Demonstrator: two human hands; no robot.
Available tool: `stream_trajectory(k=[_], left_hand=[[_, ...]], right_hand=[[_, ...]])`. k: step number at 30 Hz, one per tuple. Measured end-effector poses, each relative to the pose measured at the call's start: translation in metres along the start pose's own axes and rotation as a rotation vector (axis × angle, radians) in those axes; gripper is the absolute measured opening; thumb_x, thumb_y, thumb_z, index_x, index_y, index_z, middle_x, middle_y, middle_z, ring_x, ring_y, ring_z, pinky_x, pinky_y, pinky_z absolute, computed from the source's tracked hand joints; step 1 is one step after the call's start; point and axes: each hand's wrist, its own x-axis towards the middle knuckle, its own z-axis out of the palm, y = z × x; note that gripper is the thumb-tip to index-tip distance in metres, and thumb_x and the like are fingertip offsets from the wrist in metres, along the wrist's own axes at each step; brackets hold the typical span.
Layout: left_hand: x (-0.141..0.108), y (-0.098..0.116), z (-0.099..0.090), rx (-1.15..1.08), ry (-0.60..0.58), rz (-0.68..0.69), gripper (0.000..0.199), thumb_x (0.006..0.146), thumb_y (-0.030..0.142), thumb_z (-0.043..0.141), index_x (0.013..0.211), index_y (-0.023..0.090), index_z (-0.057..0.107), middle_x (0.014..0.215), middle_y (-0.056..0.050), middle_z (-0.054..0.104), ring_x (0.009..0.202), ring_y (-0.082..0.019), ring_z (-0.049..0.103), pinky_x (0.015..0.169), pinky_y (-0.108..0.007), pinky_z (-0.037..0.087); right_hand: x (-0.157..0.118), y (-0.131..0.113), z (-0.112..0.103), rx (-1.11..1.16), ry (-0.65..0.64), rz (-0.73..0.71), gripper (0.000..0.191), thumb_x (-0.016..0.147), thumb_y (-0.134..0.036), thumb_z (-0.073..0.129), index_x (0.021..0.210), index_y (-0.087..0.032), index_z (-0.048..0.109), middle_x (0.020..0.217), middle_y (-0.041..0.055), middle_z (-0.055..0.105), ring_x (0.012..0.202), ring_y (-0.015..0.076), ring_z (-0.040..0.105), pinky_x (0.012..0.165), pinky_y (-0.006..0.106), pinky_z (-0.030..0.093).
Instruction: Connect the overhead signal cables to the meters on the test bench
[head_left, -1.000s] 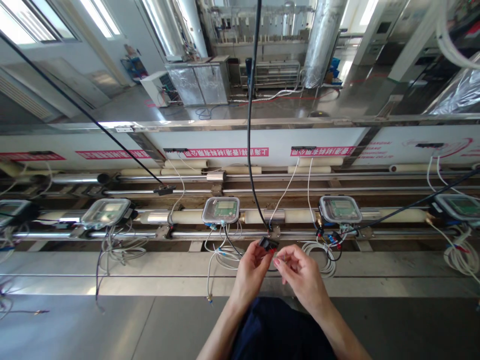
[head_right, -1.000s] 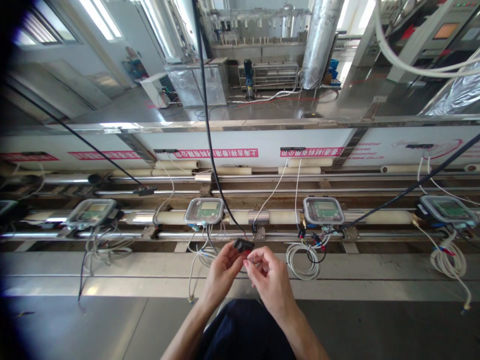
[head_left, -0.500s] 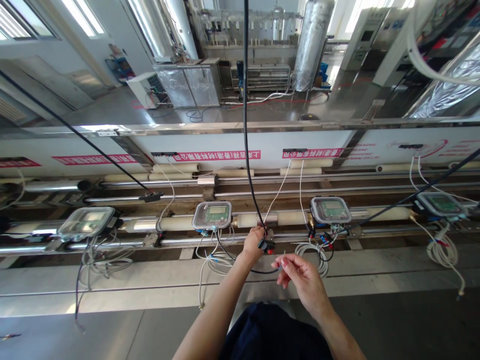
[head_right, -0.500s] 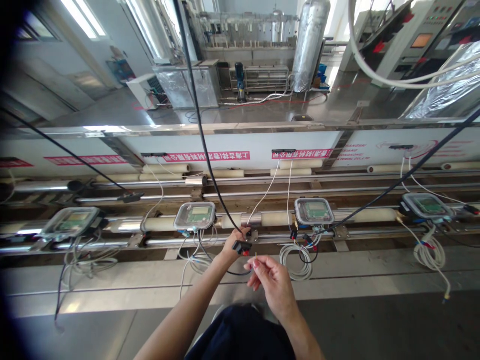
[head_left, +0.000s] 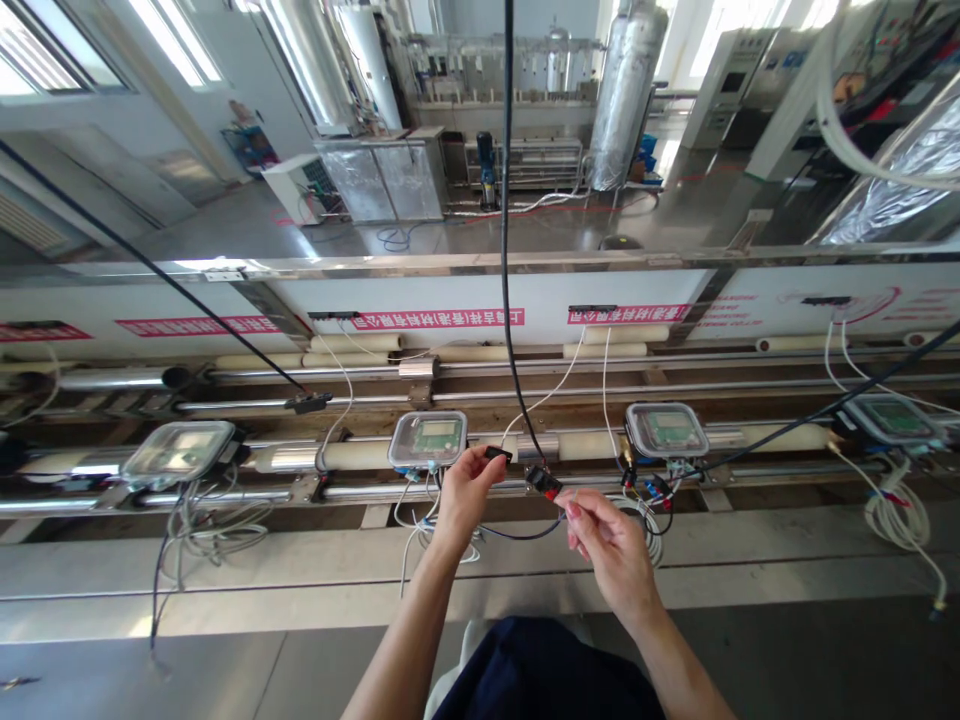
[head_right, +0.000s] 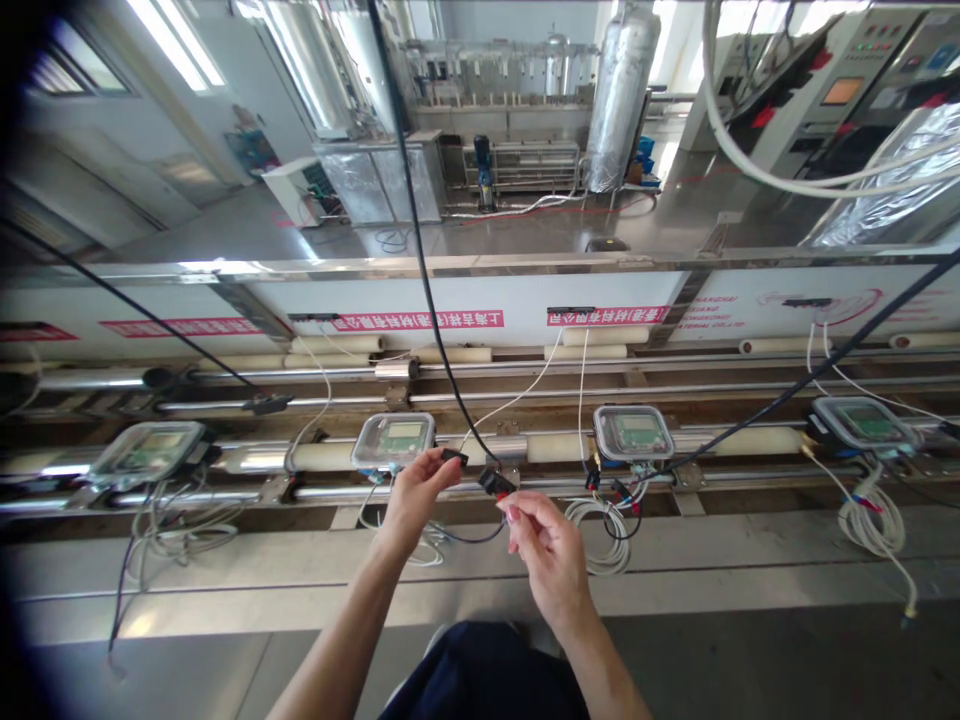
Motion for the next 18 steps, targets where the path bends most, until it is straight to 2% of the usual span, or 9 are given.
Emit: stream_trajectory(k=[4, 6, 9, 14, 18], left_hand=[[-0.01, 0.02, 0.0, -0.24, 0.005, -0.054, 0.035, 0.078, 0.044, 0.063, 0.098, 0.016, 0.055, 0.088, -0.005, 0.065, 0.072, -0.015, 0.063, 0.067, -0.025, 0.051], [-0.014, 0.026, 0.001, -0.347, -0.018, -0.07, 0.039, 0.076, 0.042, 0.068, 0.103, 0.016, 0.055, 0.09, -0.006, 0.067, 0.076, -0.017, 0.064, 0.066, -0.024, 0.051], [-0.018, 0.031, 0.003, -0.391, -0.027, -0.058, 0.049, 0.074, 0.039, 0.071, 0.112, 0.015, 0.051, 0.086, -0.005, 0.067, 0.079, -0.018, 0.064, 0.067, -0.024, 0.052], [-0.021, 0.03, 0.004, -0.463, -0.044, -0.076, 0.037, 0.078, 0.036, 0.07, 0.1, 0.014, 0.05, 0.089, -0.007, 0.067, 0.081, -0.018, 0.065, 0.065, -0.021, 0.05], [-0.021, 0.028, 0.004, -0.519, -0.06, -0.067, 0.034, 0.079, 0.034, 0.069, 0.099, 0.014, 0.051, 0.091, -0.007, 0.067, 0.079, -0.018, 0.065, 0.063, -0.021, 0.049]], right_hand=[[0.014, -0.006, 0.01, 0.11, -0.086, 0.072, 0.024, 0.085, -0.041, 0.055, 0.091, -0.019, 0.064, 0.074, 0.0008, 0.063, 0.043, 0.0043, 0.047, 0.037, 0.018, 0.032], [0.021, -0.005, 0.013, 0.028, -0.117, 0.063, 0.026, 0.085, -0.042, 0.054, 0.09, -0.018, 0.063, 0.074, 0.0016, 0.064, 0.042, 0.004, 0.047, 0.038, 0.018, 0.034], [0.029, 0.0, 0.017, -0.138, -0.129, 0.044, 0.03, 0.086, -0.044, 0.051, 0.091, -0.016, 0.064, 0.072, 0.0027, 0.065, 0.043, 0.0048, 0.049, 0.041, 0.019, 0.039], [0.035, 0.01, 0.021, -0.141, -0.165, 0.057, 0.04, 0.086, -0.05, 0.048, 0.1, -0.015, 0.063, 0.077, 0.0061, 0.067, 0.055, 0.0119, 0.062, 0.051, 0.026, 0.053], [0.036, 0.011, 0.022, -0.146, -0.174, 0.062, 0.043, 0.084, -0.053, 0.049, 0.101, -0.015, 0.063, 0.08, 0.0074, 0.068, 0.061, 0.0159, 0.067, 0.058, 0.031, 0.057]])
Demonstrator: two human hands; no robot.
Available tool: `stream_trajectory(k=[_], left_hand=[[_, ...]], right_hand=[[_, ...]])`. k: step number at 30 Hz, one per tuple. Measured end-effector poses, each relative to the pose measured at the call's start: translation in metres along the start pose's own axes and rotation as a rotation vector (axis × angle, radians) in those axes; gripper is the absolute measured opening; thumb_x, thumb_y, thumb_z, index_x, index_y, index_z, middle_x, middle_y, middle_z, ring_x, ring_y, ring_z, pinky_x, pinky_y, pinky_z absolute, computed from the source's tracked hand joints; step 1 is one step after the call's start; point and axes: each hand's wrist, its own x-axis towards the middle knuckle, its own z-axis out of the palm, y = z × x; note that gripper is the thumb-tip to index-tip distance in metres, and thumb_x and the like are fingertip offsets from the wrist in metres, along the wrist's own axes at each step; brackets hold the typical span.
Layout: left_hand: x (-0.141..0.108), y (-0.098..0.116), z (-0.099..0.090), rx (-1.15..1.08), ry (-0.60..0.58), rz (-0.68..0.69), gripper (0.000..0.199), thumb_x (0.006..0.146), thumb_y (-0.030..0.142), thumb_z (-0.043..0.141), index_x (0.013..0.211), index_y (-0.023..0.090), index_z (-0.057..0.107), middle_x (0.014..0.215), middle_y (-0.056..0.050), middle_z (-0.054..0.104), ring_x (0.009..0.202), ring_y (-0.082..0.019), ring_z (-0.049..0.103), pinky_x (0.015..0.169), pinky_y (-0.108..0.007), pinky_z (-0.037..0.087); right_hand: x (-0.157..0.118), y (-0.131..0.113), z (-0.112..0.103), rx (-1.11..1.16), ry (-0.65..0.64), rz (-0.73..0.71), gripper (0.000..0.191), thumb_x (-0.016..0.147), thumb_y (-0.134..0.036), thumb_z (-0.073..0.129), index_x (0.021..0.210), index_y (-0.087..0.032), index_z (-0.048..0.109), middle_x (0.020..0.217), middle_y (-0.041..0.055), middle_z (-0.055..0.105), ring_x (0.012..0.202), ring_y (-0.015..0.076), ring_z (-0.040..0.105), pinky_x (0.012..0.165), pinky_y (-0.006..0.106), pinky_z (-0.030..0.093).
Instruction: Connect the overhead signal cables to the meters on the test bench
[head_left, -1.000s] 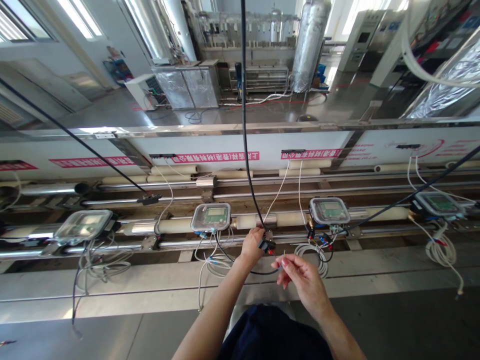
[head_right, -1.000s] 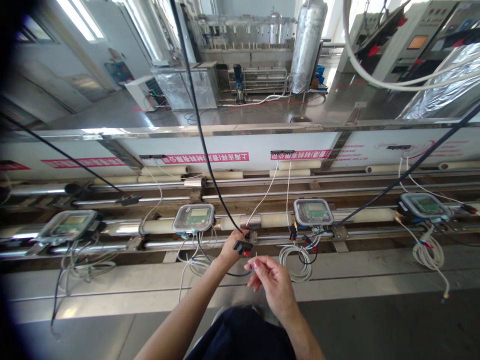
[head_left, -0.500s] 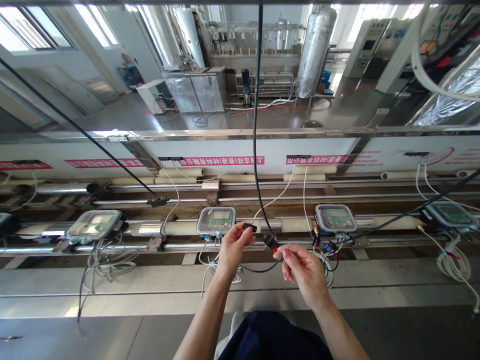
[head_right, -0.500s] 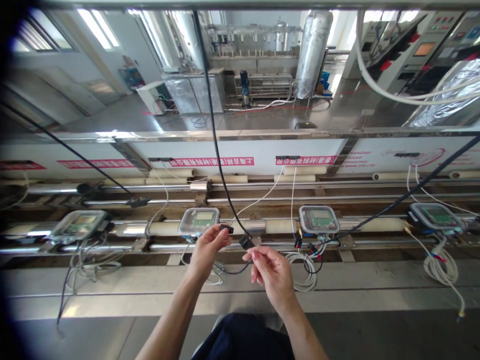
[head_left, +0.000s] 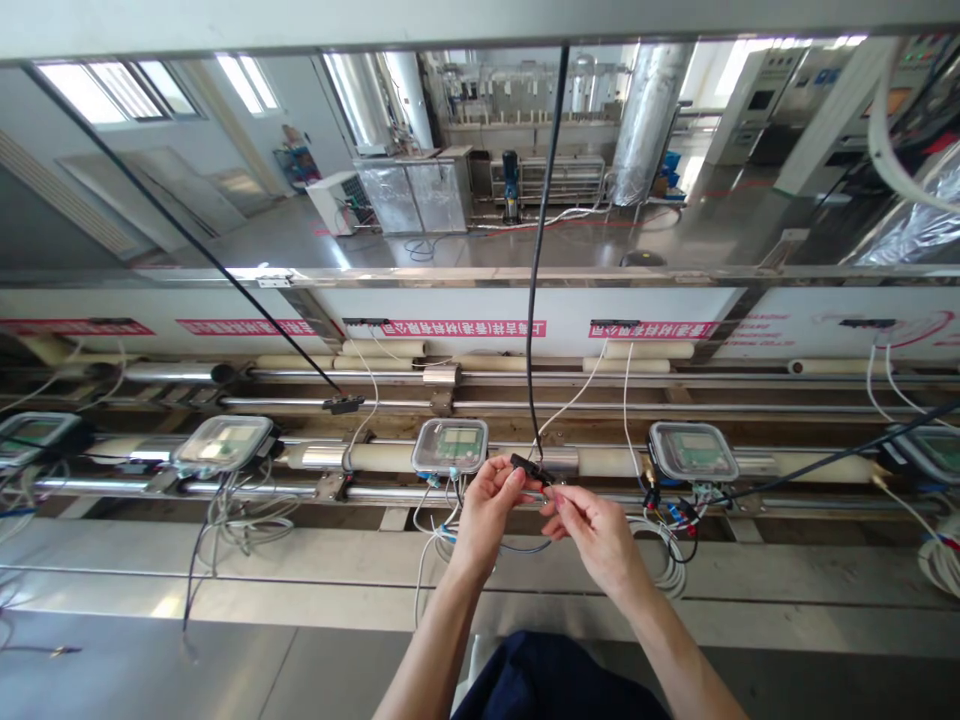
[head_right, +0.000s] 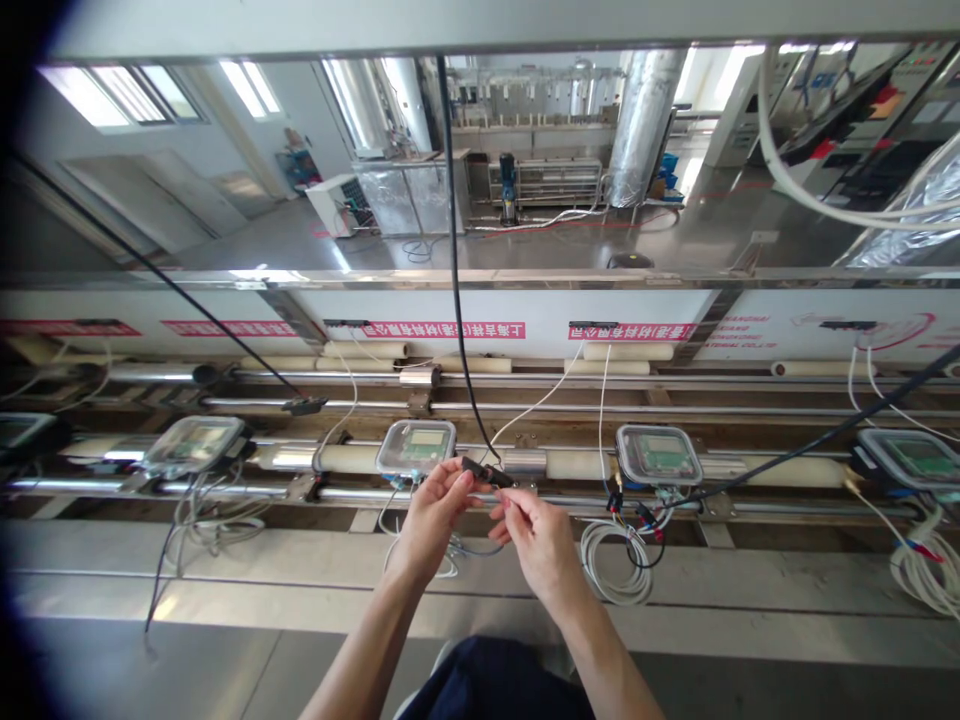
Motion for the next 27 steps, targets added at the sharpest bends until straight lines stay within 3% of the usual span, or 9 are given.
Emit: stream_trajectory(k=[11, 18, 21, 27], left_hand=[[0.002, -0.006, -0.007, -0.194, -0.085, -0.025, 0.032, 0.079, 0.026, 0.072, 0.105, 0.015, 0.056, 0.093, -0.005, 0.065, 0.077, -0.012, 0.061, 0.065, -0.017, 0.049], [0.004, -0.014, -0.013, -0.268, -0.129, -0.044, 0.031, 0.077, 0.023, 0.073, 0.102, 0.017, 0.056, 0.093, -0.004, 0.063, 0.071, -0.009, 0.055, 0.06, -0.016, 0.044], [0.004, -0.016, -0.01, -0.204, -0.115, -0.023, 0.03, 0.079, 0.025, 0.071, 0.102, 0.018, 0.053, 0.087, -0.002, 0.061, 0.068, -0.009, 0.052, 0.058, -0.016, 0.041], [0.0, -0.013, 0.007, 0.157, -0.004, 0.051, 0.029, 0.082, 0.037, 0.064, 0.096, 0.017, 0.048, 0.071, 0.002, 0.061, 0.053, -0.008, 0.046, 0.049, -0.016, 0.032]], right_hand=[[-0.002, -0.007, -0.001, -0.011, -0.002, -0.042, 0.03, 0.083, -0.044, 0.055, 0.093, -0.017, 0.065, 0.083, 0.0079, 0.072, 0.078, 0.0195, 0.07, 0.075, 0.034, 0.058], [-0.003, -0.015, 0.004, -0.036, 0.084, -0.053, 0.027, 0.081, -0.043, 0.059, 0.086, -0.017, 0.064, 0.077, 0.0063, 0.071, 0.071, 0.0187, 0.07, 0.067, 0.029, 0.057], [-0.002, -0.016, 0.004, -0.103, 0.149, -0.055, 0.025, 0.081, -0.042, 0.057, 0.083, -0.018, 0.062, 0.07, 0.0049, 0.069, 0.064, 0.0174, 0.068, 0.061, 0.027, 0.055], [0.001, -0.014, 0.006, -0.223, 0.294, -0.129, 0.018, 0.082, -0.037, 0.056, 0.078, -0.02, 0.059, 0.065, 0.0015, 0.064, 0.057, 0.0132, 0.06, 0.055, 0.024, 0.047]])
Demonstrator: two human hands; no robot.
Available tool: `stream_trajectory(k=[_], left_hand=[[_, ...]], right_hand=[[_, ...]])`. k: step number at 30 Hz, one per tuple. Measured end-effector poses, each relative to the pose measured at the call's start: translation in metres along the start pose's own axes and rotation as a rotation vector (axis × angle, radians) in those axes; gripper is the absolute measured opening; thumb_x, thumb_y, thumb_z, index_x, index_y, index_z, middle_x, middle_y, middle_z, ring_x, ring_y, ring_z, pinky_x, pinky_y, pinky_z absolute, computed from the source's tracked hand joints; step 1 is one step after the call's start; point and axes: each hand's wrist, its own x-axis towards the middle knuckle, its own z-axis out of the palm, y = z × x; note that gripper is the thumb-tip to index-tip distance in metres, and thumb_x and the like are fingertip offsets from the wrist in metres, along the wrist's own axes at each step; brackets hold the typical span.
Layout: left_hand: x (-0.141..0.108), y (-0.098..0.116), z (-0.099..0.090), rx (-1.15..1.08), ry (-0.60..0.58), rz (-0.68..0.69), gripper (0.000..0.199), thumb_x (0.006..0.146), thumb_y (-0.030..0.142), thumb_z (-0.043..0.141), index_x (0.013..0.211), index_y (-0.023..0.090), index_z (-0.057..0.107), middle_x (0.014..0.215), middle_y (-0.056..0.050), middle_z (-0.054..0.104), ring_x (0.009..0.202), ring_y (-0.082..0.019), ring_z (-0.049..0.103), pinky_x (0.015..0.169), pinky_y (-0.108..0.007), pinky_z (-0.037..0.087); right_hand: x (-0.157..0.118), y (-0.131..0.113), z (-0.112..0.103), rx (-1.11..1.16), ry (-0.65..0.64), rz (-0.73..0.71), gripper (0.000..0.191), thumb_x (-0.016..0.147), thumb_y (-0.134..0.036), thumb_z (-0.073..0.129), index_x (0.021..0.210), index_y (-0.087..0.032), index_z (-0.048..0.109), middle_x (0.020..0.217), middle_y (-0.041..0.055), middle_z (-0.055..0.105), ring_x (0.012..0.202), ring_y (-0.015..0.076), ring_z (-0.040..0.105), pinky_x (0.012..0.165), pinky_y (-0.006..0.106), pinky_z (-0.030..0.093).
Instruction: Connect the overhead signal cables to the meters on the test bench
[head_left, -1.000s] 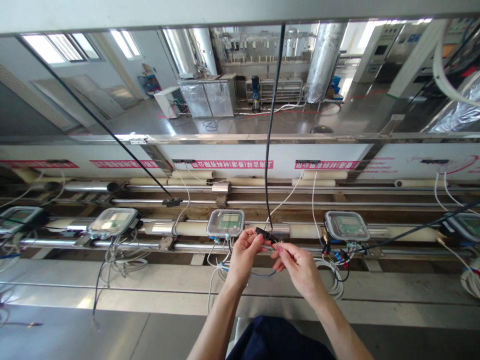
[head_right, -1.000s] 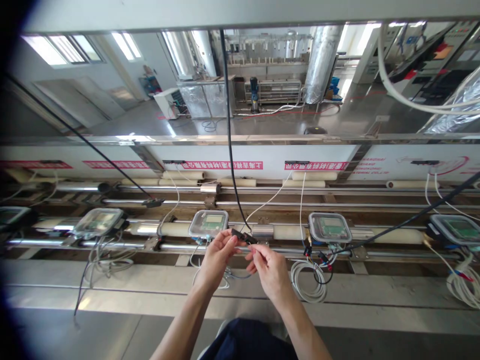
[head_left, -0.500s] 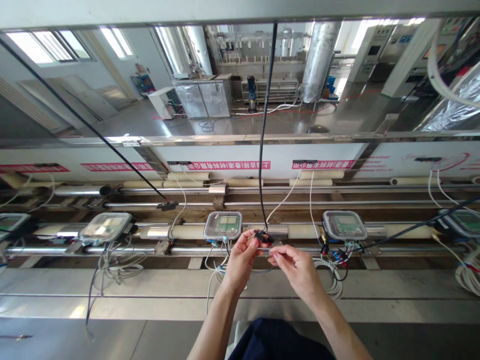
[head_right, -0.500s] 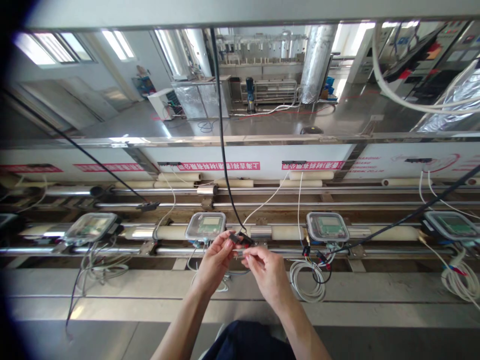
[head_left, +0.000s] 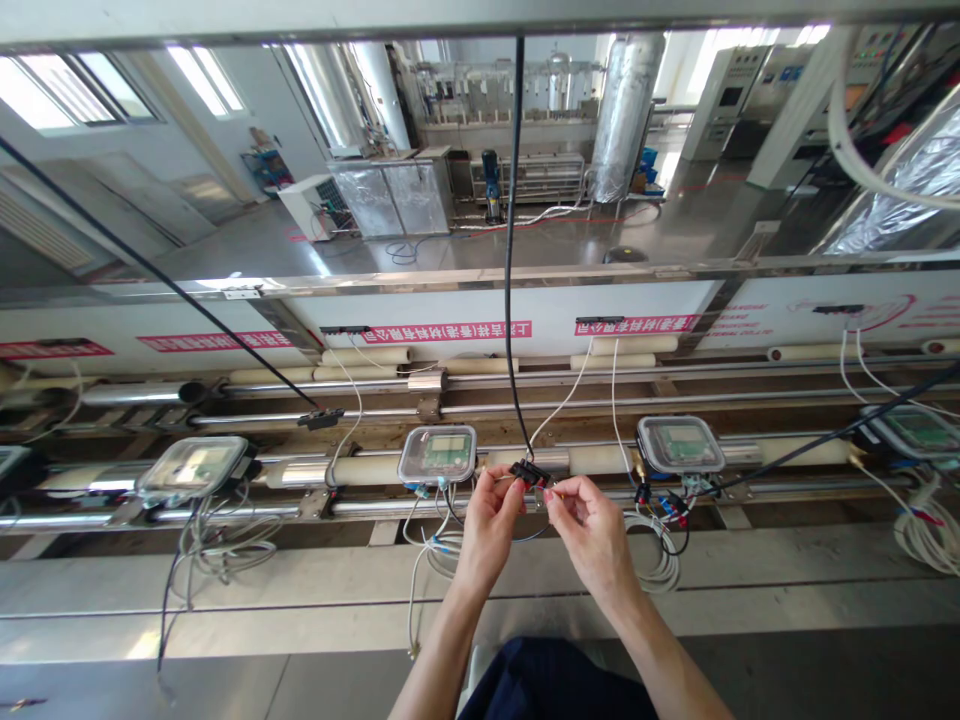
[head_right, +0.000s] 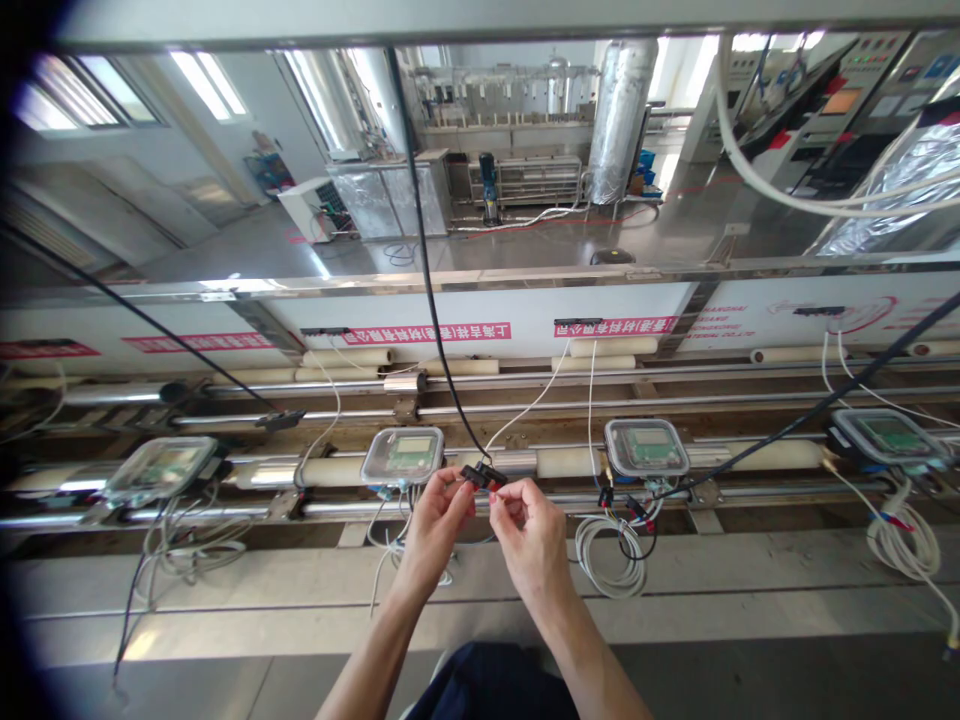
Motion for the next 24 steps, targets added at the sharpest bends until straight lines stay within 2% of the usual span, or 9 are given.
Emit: stream_trajectory(k=[4, 7, 14, 24], left_hand=[[-0.003, 0.002, 0.01, 0.077, 0.075, 0.048, 0.025, 0.079, 0.034, 0.064, 0.091, 0.018, 0.047, 0.081, -0.003, 0.067, 0.072, -0.016, 0.061, 0.064, -0.022, 0.043], [-0.005, 0.002, 0.015, 0.12, 0.099, 0.053, 0.023, 0.079, 0.032, 0.062, 0.089, 0.019, 0.046, 0.087, -0.006, 0.069, 0.083, -0.021, 0.065, 0.074, -0.027, 0.046], [-0.009, 0.005, 0.017, 0.247, 0.14, 0.048, 0.02, 0.08, 0.033, 0.062, 0.088, 0.02, 0.049, 0.085, -0.006, 0.07, 0.079, -0.022, 0.066, 0.068, -0.027, 0.047], [-0.011, 0.005, 0.016, 0.292, 0.154, 0.042, 0.022, 0.08, 0.036, 0.062, 0.085, 0.019, 0.05, 0.072, -0.002, 0.067, 0.067, -0.018, 0.063, 0.059, -0.023, 0.043]], right_hand=[[0.0, -0.004, 0.003, -0.15, 0.122, -0.113, 0.012, 0.081, -0.03, 0.055, 0.075, -0.02, 0.056, 0.06, -0.001, 0.06, 0.053, 0.0114, 0.054, 0.052, 0.023, 0.043], [0.0, -0.005, 0.005, -0.253, 0.188, -0.238, 0.009, 0.083, -0.025, 0.053, 0.075, -0.02, 0.054, 0.062, -0.0005, 0.059, 0.053, 0.0112, 0.053, 0.053, 0.023, 0.044], [0.001, 0.001, 0.009, -0.318, 0.222, -0.498, 0.008, 0.087, -0.017, 0.048, 0.082, -0.022, 0.053, 0.078, 0.0038, 0.063, 0.07, 0.0133, 0.061, 0.066, 0.025, 0.05], [0.0, 0.012, 0.008, -0.387, 0.194, -0.618, 0.014, 0.087, -0.01, 0.048, 0.091, -0.022, 0.055, 0.087, 0.0061, 0.063, 0.082, 0.0154, 0.062, 0.074, 0.029, 0.053]])
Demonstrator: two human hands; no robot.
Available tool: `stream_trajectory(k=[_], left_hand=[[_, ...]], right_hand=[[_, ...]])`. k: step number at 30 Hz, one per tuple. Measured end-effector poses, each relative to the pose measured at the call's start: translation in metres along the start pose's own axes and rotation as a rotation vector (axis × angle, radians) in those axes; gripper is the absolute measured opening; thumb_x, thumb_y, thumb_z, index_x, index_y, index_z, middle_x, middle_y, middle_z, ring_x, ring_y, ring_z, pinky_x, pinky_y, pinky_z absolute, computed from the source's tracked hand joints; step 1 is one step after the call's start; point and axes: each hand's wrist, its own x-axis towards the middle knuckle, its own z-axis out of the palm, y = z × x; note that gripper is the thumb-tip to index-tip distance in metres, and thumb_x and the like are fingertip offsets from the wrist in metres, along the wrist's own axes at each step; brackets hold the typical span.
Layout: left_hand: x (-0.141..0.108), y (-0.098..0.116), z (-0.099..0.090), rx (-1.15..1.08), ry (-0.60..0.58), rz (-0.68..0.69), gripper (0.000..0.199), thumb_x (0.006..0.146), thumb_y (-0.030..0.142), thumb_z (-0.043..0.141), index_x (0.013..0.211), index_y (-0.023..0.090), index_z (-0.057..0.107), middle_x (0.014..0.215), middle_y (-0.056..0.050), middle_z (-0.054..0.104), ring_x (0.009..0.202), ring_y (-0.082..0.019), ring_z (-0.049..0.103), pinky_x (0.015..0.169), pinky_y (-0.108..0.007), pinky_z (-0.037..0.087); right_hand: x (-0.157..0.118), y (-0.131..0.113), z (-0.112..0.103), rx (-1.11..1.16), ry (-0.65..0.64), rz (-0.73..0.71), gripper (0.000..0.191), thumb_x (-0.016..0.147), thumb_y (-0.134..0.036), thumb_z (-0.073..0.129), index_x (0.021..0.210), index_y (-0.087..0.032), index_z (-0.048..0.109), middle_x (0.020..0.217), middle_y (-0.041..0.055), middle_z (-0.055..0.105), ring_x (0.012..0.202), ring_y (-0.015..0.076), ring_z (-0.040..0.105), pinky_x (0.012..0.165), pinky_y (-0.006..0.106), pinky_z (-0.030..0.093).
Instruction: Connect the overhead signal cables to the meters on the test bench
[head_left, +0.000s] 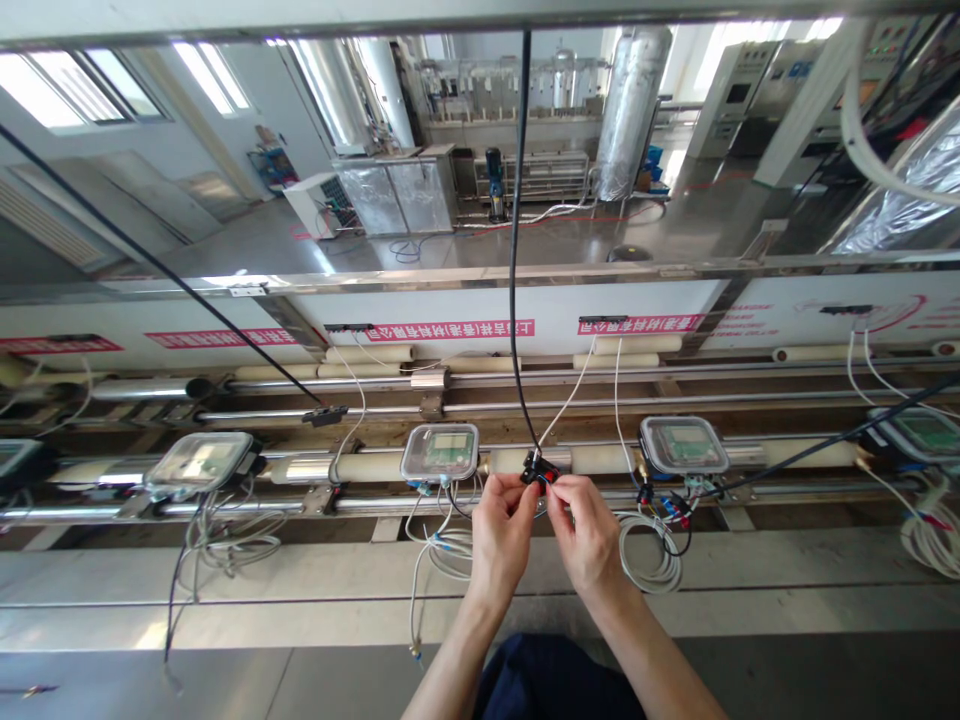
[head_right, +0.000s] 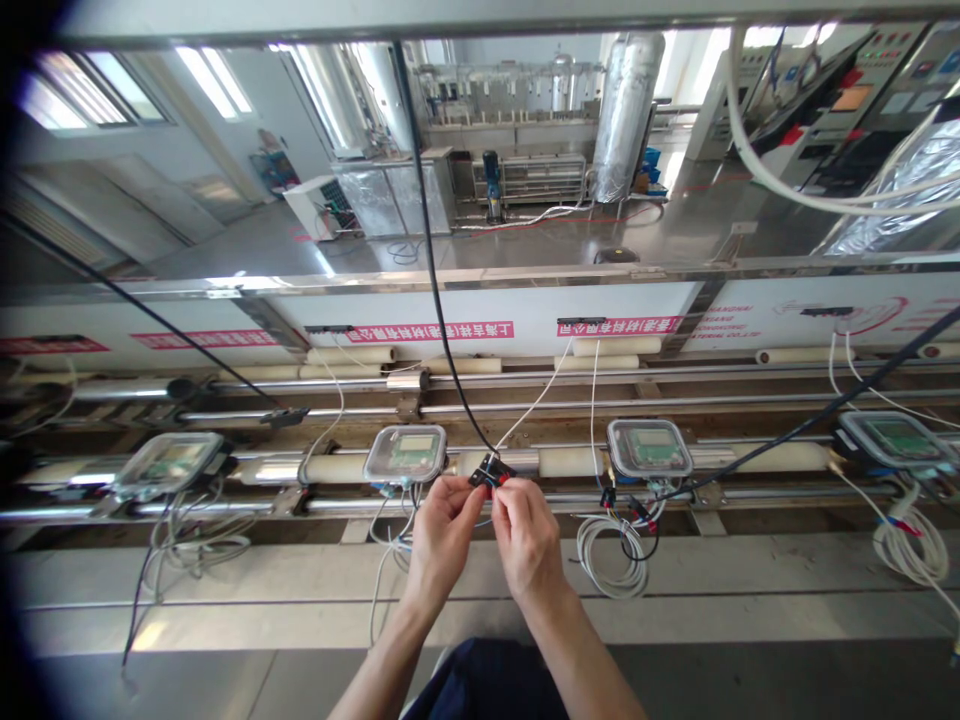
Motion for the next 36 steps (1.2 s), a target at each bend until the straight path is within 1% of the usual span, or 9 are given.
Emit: stream_trajectory(k=[8, 15, 18, 20, 24, 26, 29, 32, 36], left_hand=[[0.001, -0.001, -0.001, -0.027, -0.005, -0.015, 0.024, 0.08, 0.037, 0.063, 0.086, 0.019, 0.05, 0.075, -0.004, 0.069, 0.071, -0.02, 0.065, 0.062, -0.024, 0.045], [0.0, -0.002, -0.002, -0.003, 0.004, 0.002, 0.023, 0.08, 0.037, 0.063, 0.085, 0.019, 0.049, 0.071, -0.003, 0.068, 0.067, -0.019, 0.064, 0.059, -0.023, 0.043], [0.0, 0.0, -0.001, -0.015, -0.009, -0.007, 0.021, 0.081, 0.035, 0.061, 0.086, 0.019, 0.047, 0.075, -0.002, 0.069, 0.068, -0.017, 0.064, 0.06, -0.022, 0.043], [0.001, 0.001, 0.001, -0.09, -0.022, -0.02, 0.022, 0.08, 0.034, 0.061, 0.088, 0.019, 0.046, 0.08, -0.003, 0.069, 0.071, -0.017, 0.064, 0.06, -0.022, 0.044], [0.004, 0.004, 0.001, -0.207, -0.033, -0.075, 0.027, 0.077, 0.034, 0.062, 0.091, 0.017, 0.046, 0.079, -0.004, 0.068, 0.068, -0.016, 0.062, 0.056, -0.02, 0.044], [0.006, 0.004, -0.001, -0.231, -0.049, -0.091, 0.029, 0.075, 0.033, 0.063, 0.09, 0.017, 0.046, 0.078, -0.004, 0.068, 0.065, -0.014, 0.061, 0.054, -0.019, 0.043], [0.006, 0.003, -0.002, -0.311, -0.088, -0.099, 0.03, 0.072, 0.029, 0.067, 0.091, 0.017, 0.045, 0.081, -0.004, 0.068, 0.069, -0.013, 0.061, 0.059, -0.019, 0.044], [0.005, 0.004, -0.001, -0.378, -0.116, -0.111, 0.032, 0.072, 0.027, 0.069, 0.091, 0.017, 0.045, 0.086, -0.004, 0.069, 0.07, -0.012, 0.062, 0.06, -0.018, 0.043], [0.004, 0.006, 0.0, -0.395, -0.11, -0.11, 0.034, 0.073, 0.028, 0.071, 0.091, 0.016, 0.044, 0.086, -0.005, 0.07, 0.069, -0.01, 0.061, 0.057, -0.016, 0.041]], right_hand=[[-0.006, 0.002, -0.002, -0.084, -0.069, -0.138, 0.024, 0.085, -0.007, 0.049, 0.102, -0.02, 0.059, 0.094, 0.0101, 0.064, 0.088, 0.019, 0.062, 0.077, 0.031, 0.053], [-0.007, 0.005, 0.0, -0.066, -0.075, -0.079, 0.02, 0.085, -0.008, 0.049, 0.097, -0.02, 0.061, 0.092, 0.009, 0.064, 0.087, 0.0178, 0.063, 0.079, 0.031, 0.053], [-0.006, 0.004, 0.001, -0.002, -0.064, -0.011, 0.017, 0.087, -0.012, 0.047, 0.095, -0.021, 0.06, 0.091, 0.0078, 0.064, 0.086, 0.0169, 0.063, 0.078, 0.03, 0.053], [-0.006, 0.004, 0.001, 0.084, -0.053, 0.088, 0.014, 0.087, -0.015, 0.049, 0.096, -0.021, 0.058, 0.09, 0.0069, 0.065, 0.084, 0.0163, 0.065, 0.078, 0.03, 0.054], [-0.006, 0.005, -0.003, 0.462, -0.092, 0.35, 0.02, 0.088, -0.021, 0.051, 0.107, -0.022, 0.05, 0.098, 0.0073, 0.068, 0.085, 0.0156, 0.067, 0.077, 0.03, 0.056], [-0.005, 0.007, -0.006, 0.598, -0.145, 0.448, 0.017, 0.089, -0.025, 0.05, 0.105, -0.021, 0.053, 0.1, 0.0082, 0.068, 0.085, 0.0161, 0.068, 0.076, 0.03, 0.057], [-0.003, 0.008, -0.01, 0.601, -0.2, 0.541, 0.016, 0.088, -0.03, 0.052, 0.096, -0.02, 0.061, 0.093, 0.0073, 0.071, 0.08, 0.0168, 0.069, 0.072, 0.029, 0.057], [-0.001, 0.007, -0.012, 0.576, -0.191, 0.556, 0.016, 0.086, -0.03, 0.055, 0.094, -0.02, 0.065, 0.088, 0.0059, 0.072, 0.075, 0.016, 0.07, 0.069, 0.026, 0.057], [0.0, 0.008, -0.013, 0.559, -0.203, 0.435, 0.019, 0.088, -0.025, 0.052, 0.101, -0.022, 0.065, 0.097, 0.006, 0.07, 0.077, 0.0144, 0.069, 0.071, 0.026, 0.057]])
